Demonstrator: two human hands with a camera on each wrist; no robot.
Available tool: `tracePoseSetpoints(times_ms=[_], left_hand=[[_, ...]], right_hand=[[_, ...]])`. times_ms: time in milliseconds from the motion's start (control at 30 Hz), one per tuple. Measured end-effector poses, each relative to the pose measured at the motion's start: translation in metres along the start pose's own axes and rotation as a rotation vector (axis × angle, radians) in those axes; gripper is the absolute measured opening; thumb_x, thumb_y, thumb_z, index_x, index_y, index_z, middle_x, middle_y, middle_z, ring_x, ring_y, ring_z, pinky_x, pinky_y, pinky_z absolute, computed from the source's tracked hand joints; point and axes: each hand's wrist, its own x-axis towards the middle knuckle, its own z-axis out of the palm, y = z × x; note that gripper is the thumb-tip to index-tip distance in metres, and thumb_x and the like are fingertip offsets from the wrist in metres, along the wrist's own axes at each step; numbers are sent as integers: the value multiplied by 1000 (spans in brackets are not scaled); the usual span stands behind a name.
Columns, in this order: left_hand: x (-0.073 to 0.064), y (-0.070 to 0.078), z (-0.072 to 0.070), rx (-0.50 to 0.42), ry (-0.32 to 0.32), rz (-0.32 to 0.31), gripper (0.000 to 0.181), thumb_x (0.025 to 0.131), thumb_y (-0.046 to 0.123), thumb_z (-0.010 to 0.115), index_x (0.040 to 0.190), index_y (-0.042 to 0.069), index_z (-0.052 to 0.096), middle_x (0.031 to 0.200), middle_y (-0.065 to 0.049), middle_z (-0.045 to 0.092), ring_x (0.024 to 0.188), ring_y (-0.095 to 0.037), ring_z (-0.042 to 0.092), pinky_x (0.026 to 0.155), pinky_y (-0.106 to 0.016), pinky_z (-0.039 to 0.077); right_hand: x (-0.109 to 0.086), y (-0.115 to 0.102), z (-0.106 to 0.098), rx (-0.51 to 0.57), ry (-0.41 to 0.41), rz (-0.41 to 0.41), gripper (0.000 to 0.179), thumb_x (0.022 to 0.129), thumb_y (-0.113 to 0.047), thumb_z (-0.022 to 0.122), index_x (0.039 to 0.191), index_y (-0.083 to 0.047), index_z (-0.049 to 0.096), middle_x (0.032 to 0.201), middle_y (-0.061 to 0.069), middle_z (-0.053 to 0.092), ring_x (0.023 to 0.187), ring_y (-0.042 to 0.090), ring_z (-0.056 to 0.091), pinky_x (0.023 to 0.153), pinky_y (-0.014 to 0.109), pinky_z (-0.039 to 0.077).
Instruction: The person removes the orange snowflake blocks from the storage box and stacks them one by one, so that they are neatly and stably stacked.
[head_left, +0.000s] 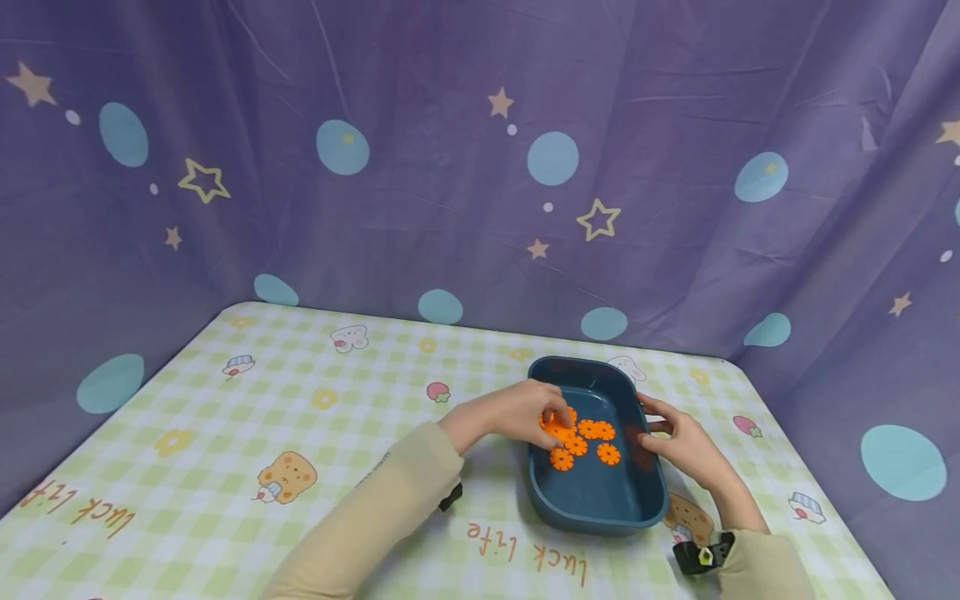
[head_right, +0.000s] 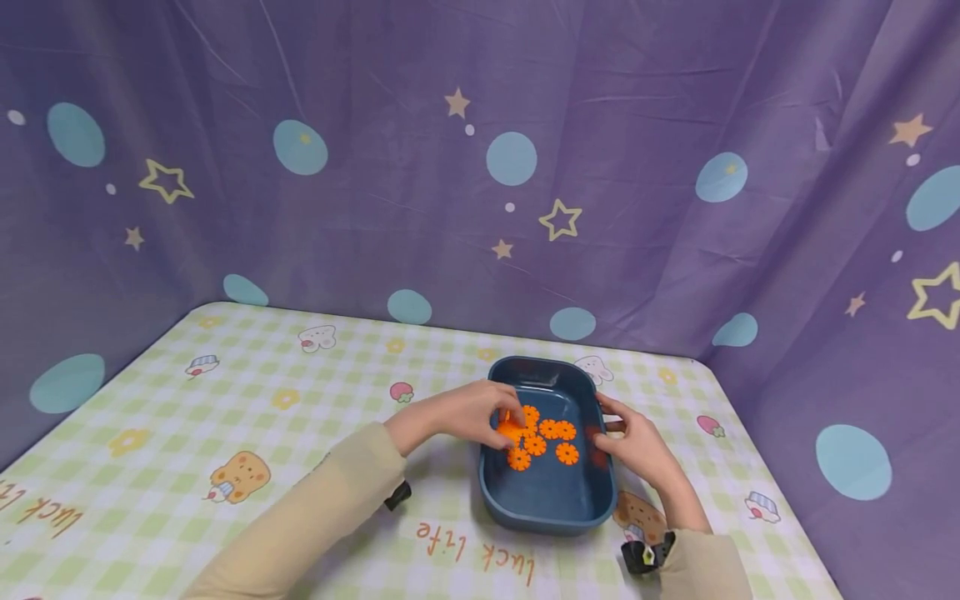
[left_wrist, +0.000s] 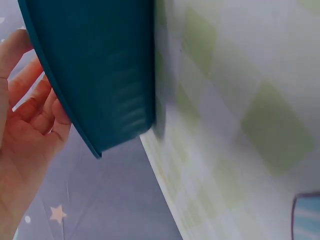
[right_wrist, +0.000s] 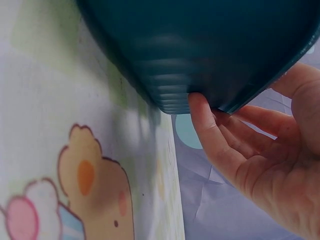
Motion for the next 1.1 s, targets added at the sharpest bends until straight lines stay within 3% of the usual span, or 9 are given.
tracePoseSetpoints(times_ms=[167,333,767,967,1100], left_hand=[[-9,-5,-4,-25,5,-46,26,78,26,70,101,14,68,95,4,58,75,-6,51,67,-13,42],[-14,-10,-6,-40,19,-45,26,78,26,70,100,14,68,94,4,57,78,-6,51,70,-14,43],[-24,-17,-10,-86,72,-75,25,78,23,70,101,15,68,95,6,56,84,-17,57,71,-16,43],[-32,-25,-13,-91,98,-106,25,76,22,72,99,14,68,94,7,57,81,-7,53,72,-18,45],[-38,-31,-14,-79,120,-107,24,75,21,72,97,13,68,94,5,59,80,-8,54,73,-20,46]], right_hand=[[0,-1,0,5,-1,-2,66,84,-16,62,141,-4,32,135,26,39,107,35,54,79,37,49],[0,0,1,6,-4,-7,66,84,-16,62,141,-4,31,134,26,39,107,35,54,79,37,49],[1,3,1,10,-2,-19,66,84,-17,62,141,-4,32,134,26,40,106,34,55,80,38,49],[1,3,1,11,1,-20,66,84,-16,62,140,-2,32,133,27,40,106,35,55,80,39,49],[0,3,1,6,3,-22,66,84,-17,63,140,-3,32,134,27,40,106,35,55,80,39,49]])
